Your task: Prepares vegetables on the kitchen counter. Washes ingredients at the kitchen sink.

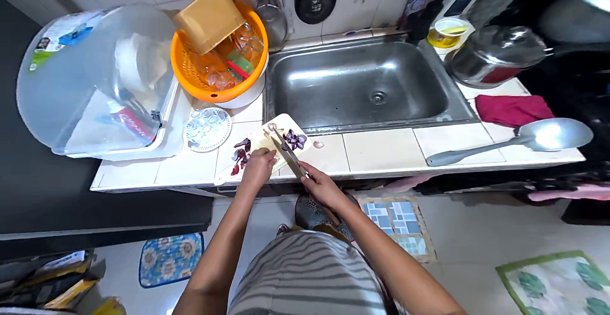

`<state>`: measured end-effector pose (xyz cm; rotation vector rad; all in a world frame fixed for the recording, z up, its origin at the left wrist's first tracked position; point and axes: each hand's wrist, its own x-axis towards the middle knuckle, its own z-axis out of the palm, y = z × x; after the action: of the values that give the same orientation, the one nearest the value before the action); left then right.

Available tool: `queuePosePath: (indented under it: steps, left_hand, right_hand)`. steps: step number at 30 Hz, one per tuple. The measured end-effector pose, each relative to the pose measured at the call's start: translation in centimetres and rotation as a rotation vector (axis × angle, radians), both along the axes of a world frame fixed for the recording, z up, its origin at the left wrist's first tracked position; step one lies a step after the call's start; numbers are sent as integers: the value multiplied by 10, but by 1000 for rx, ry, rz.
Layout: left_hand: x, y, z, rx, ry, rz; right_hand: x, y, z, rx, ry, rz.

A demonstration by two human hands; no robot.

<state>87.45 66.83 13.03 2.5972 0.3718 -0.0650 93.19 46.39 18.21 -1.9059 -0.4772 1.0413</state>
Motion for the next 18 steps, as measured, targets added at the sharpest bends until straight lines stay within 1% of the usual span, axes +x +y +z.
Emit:
queuePosePath:
  steps: [2,5,8,10,14,18]
  left_hand:
    - [8,-1,2,38,87,-35]
    - [17,-1,12,41,217,-87]
    - [20,1,21,43,249,-102]
    - [16,3,21,10,150,-66]
    - [3,10,2,-68,-210,12]
    - [-7,9,-16,-48,-382,38]
  right_hand:
    - [0,0,-2,18,-4,-6]
    - [0,-1,-4,24,-3,-7]
    - [0,-3,-5,19,-10,-6]
    - [0,-5,-5,24,-21,-12]
    - [-3,-9,-7,38,-42,-27]
    - [-6,-11,-7,40,-117,5]
